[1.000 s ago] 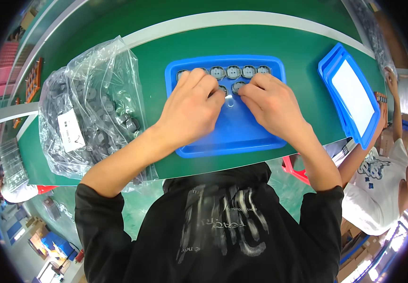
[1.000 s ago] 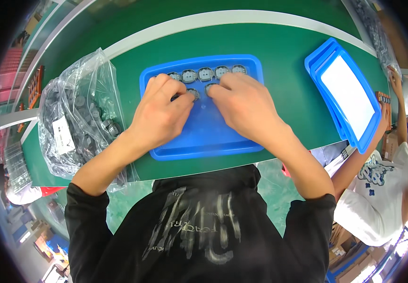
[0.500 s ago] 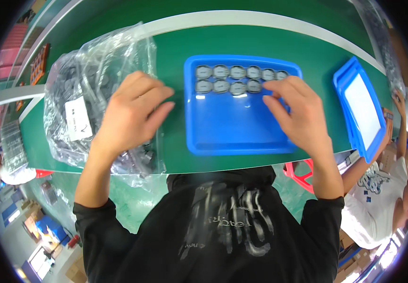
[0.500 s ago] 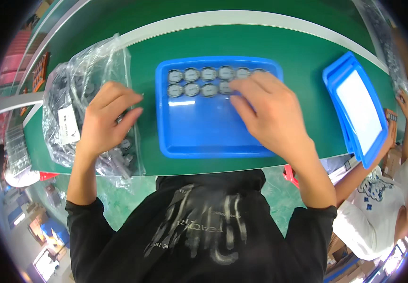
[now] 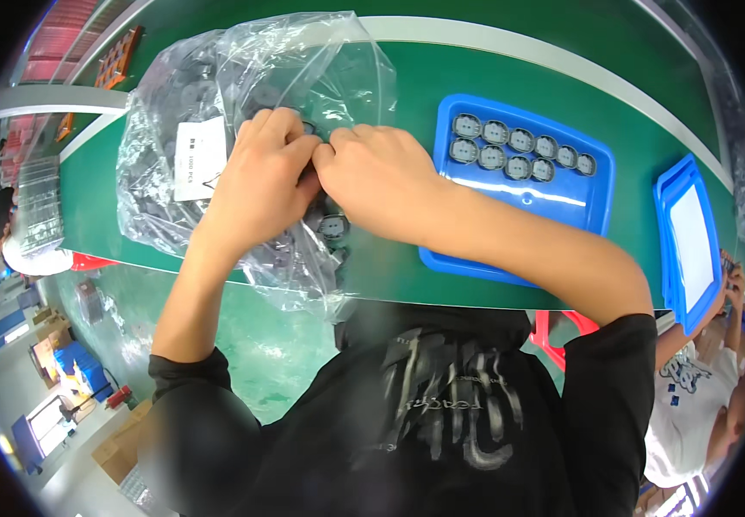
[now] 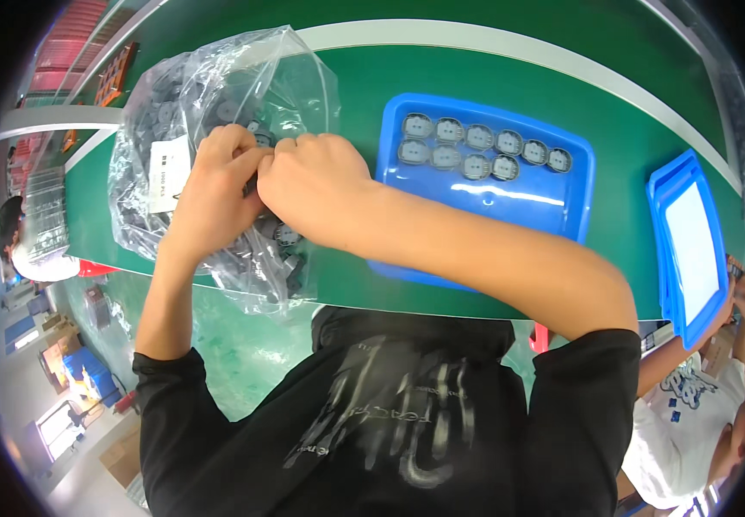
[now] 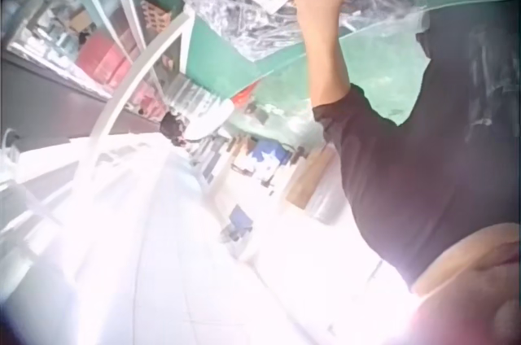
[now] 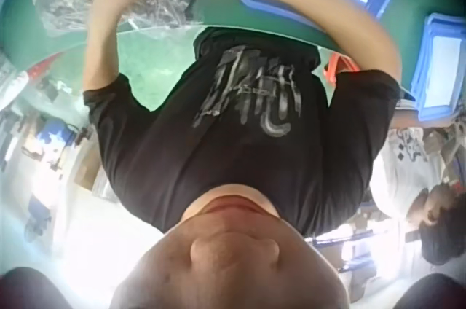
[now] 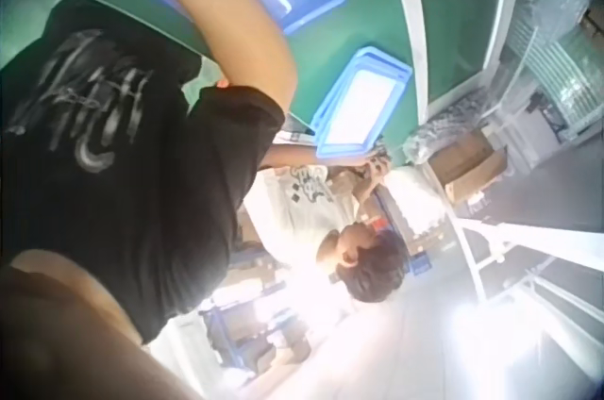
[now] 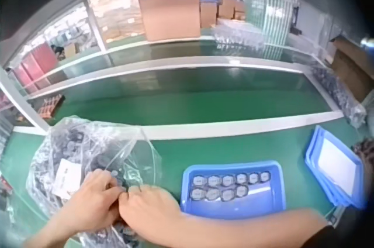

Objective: Sorting and arranging small circular electronic components into various plastic trays at a factory workbench.

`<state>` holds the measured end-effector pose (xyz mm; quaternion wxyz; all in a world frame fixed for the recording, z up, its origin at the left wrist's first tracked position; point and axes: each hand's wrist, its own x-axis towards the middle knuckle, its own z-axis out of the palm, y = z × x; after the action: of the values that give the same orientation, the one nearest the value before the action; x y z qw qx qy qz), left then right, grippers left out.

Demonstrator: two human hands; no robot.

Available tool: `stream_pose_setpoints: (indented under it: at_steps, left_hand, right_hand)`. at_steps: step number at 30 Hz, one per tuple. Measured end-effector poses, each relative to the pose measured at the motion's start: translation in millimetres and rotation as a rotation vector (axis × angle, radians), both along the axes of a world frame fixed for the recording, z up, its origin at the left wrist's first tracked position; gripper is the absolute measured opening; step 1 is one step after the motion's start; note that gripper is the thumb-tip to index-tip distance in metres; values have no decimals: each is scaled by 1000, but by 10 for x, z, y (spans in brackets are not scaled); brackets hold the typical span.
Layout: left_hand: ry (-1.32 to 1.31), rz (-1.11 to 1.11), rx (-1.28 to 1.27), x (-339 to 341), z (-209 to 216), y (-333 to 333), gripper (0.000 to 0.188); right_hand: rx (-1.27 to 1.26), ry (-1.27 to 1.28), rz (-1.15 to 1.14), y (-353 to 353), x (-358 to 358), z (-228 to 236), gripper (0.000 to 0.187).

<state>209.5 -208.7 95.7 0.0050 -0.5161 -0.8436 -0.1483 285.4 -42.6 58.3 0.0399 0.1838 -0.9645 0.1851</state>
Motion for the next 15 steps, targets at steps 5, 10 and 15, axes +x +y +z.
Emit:
stream_pose_setpoints:
  at_steps: [5, 10, 15]
  left_hand:
    - [2, -68, 97, 8, -71, 89, 16]
    - [-38, -116, 155, 72, -91, 217, 25]
    - [-69, -206, 48, 177, -147, 292, 27]
  right_hand:
    - [-335, 27, -101, 445, 248, 349, 22]
    - [-642, -41, -541, 1176, 929, 656, 23]
    - [-649, -35, -659, 1694, 1698, 472, 24]
